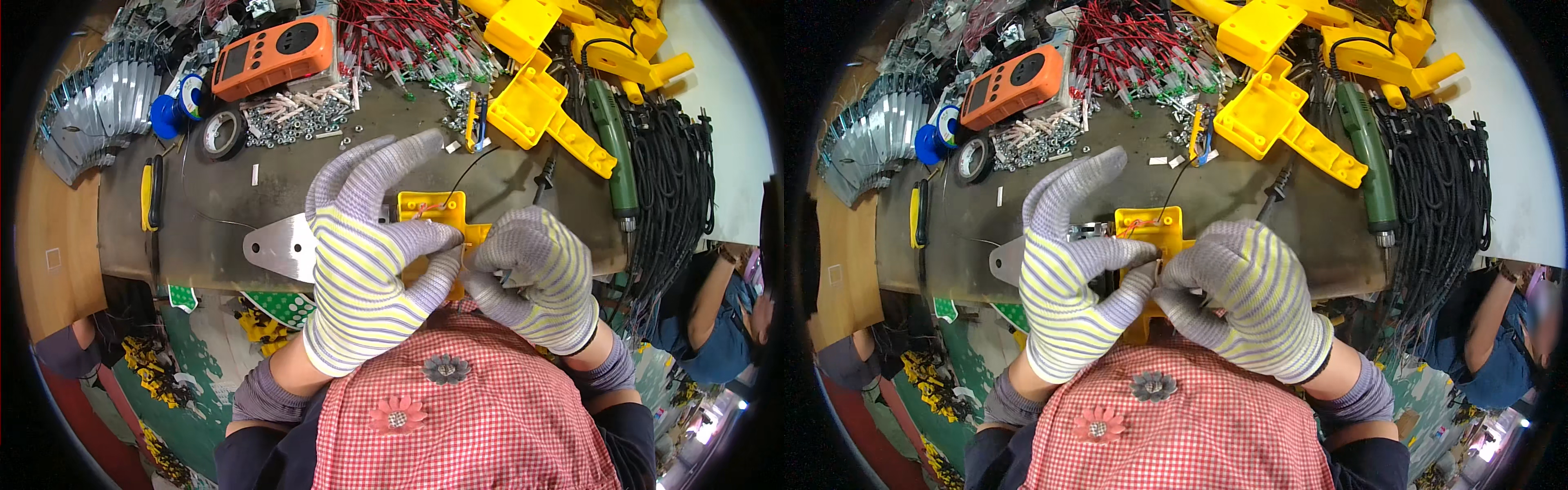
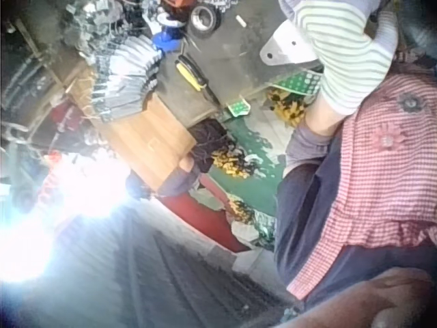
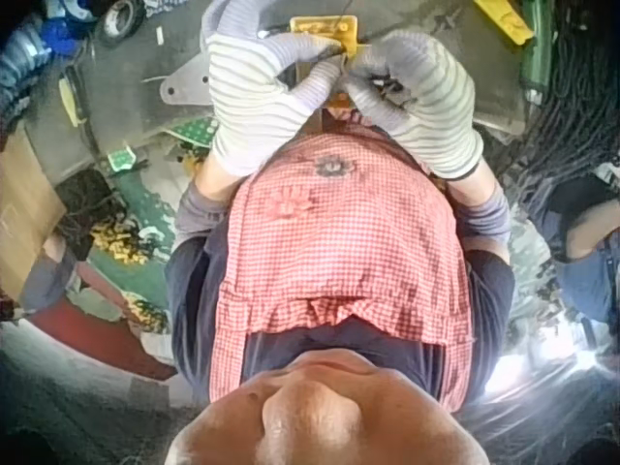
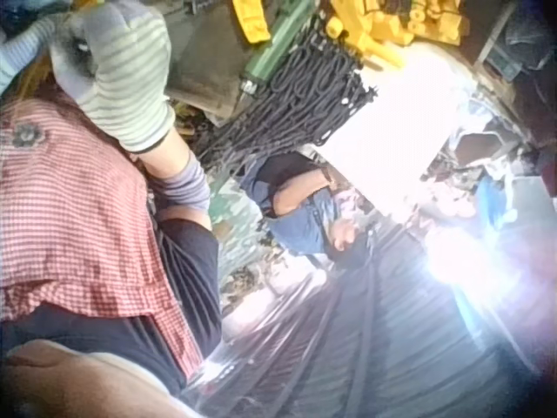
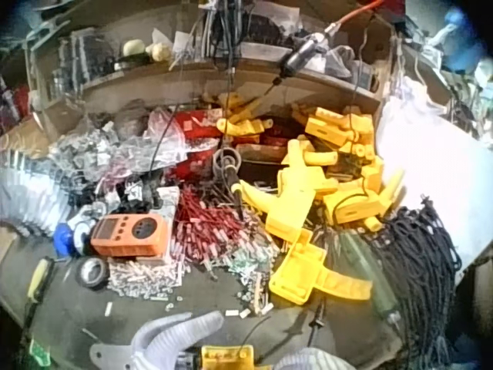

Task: Assembling the housing and internal wiring of a yellow handheld electronic device.

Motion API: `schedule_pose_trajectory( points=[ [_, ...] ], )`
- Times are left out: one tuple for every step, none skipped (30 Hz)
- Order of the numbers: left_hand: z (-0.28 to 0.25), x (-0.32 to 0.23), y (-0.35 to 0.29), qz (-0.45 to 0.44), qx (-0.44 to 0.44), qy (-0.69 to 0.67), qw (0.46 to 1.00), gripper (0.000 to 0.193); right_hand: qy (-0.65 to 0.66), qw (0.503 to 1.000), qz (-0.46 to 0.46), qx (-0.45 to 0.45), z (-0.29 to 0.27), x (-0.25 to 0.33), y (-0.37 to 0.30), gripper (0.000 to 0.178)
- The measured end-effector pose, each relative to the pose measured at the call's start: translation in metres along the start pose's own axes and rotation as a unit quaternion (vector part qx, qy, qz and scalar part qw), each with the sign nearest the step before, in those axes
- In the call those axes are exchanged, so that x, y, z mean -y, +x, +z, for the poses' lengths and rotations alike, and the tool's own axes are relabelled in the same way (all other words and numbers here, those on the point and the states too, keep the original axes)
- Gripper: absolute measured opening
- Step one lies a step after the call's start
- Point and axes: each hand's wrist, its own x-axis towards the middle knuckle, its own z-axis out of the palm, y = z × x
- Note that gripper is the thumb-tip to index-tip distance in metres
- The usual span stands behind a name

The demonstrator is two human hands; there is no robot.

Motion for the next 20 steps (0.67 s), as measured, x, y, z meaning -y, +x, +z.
schedule_pose_trajectory(
  points=[
    [0.001, 0.003, 0.000, 0.005, -0.010, -0.039, 0.999, 0.020, 0.000, 1.000, 0.001, 0.022, 0.000, -0.002, 0.000, 0.022],
    [0.001, 0.005, -0.001, 0.004, -0.011, -0.039, 0.999, 0.020, -0.001, 0.999, 0.002, 0.044, 0.000, -0.003, 0.000, 0.022],
    [0.001, 0.006, -0.002, -0.014, -0.011, -0.078, 0.997, 0.019, -0.019, 0.999, 0.016, 0.034, 0.001, -0.003, 0.000, 0.021],
    [0.001, 0.008, -0.004, -0.032, -0.012, -0.117, 0.993, 0.018, -0.020, 0.999, 0.015, 0.035, 0.001, -0.005, 0.003, 0.021],
    [0.006, 0.011, -0.007, -0.040, -0.026, -0.153, 0.987, 0.016, -0.078, 0.997, -0.020, -0.003, 0.001, -0.008, 0.006, 0.020],
    [0.004, 0.011, -0.008, -0.040, -0.028, -0.153, 0.987, 0.016, -0.135, 0.988, -0.055, -0.041, 0.002, -0.008, 0.008, 0.019],
    [0.004, 0.010, -0.007, -0.042, -0.022, -0.141, 0.989, 0.015, -0.145, 0.988, -0.040, -0.037, 0.000, -0.005, 0.009, 0.017],
    [0.004, 0.010, -0.006, -0.044, -0.016, -0.129, 0.991, 0.014, -0.145, 0.988, -0.040, -0.037, -0.001, -0.004, 0.010, 0.017],
    [0.002, 0.009, -0.005, -0.044, -0.016, -0.129, 0.991, 0.014, -0.058, 0.998, 0.009, -0.013, -0.001, -0.002, 0.011, 0.018],
    [-0.001, 0.009, -0.004, -0.025, -0.016, -0.095, 0.995, 0.014, 0.029, 0.998, 0.058, 0.012, -0.002, 0.000, 0.011, 0.018],
    [-0.004, 0.008, -0.004, -0.006, -0.015, -0.060, 0.998, 0.014, 0.028, 0.998, 0.058, 0.012, -0.005, 0.002, 0.013, 0.018],
    [-0.009, 0.006, -0.003, -0.006, -0.015, -0.060, 0.998, 0.014, 0.084, 0.989, 0.110, 0.049, -0.008, 0.004, 0.015, 0.017],
    [-0.014, 0.002, -0.001, 0.023, -0.005, 0.002, 1.000, 0.013, 0.137, 0.973, 0.163, 0.086, -0.011, 0.005, 0.016, 0.016],
    [-0.018, -0.001, 0.001, 0.052, 0.006, 0.063, 0.997, 0.013, 0.136, 0.973, 0.165, 0.084, -0.011, 0.005, 0.018, 0.016],
    [-0.021, -0.002, 0.006, 0.054, 0.021, 0.065, 0.996, 0.013, 0.114, 0.978, 0.145, 0.095, -0.010, 0.005, 0.021, 0.013],
    [-0.022, 0.002, 0.009, 0.055, 0.020, 0.065, 0.996, 0.013, 0.093, 0.982, 0.123, 0.107, -0.010, 0.003, 0.025, 0.011],
    [-0.022, 0.007, 0.011, 0.032, 0.051, -0.011, 0.998, 0.012, 0.092, 0.982, 0.124, 0.106, -0.009, 0.000, 0.026, 0.011],
    [-0.021, 0.013, 0.014, 0.010, 0.083, -0.086, 0.993, 0.011, -0.022, 0.995, -0.058, 0.079, -0.006, -0.006, 0.027, 0.012],
    [-0.020, 0.019, 0.015, -0.049, 0.131, -0.205, 0.969, 0.010, -0.132, 0.960, -0.241, 0.048, -0.002, -0.013, 0.029, 0.012],
    [-0.015, 0.027, 0.014, -0.091, 0.161, -0.323, 0.928, 0.008, -0.131, 0.960, -0.244, 0.048, -0.001, -0.013, 0.030, 0.012]
  ],
)
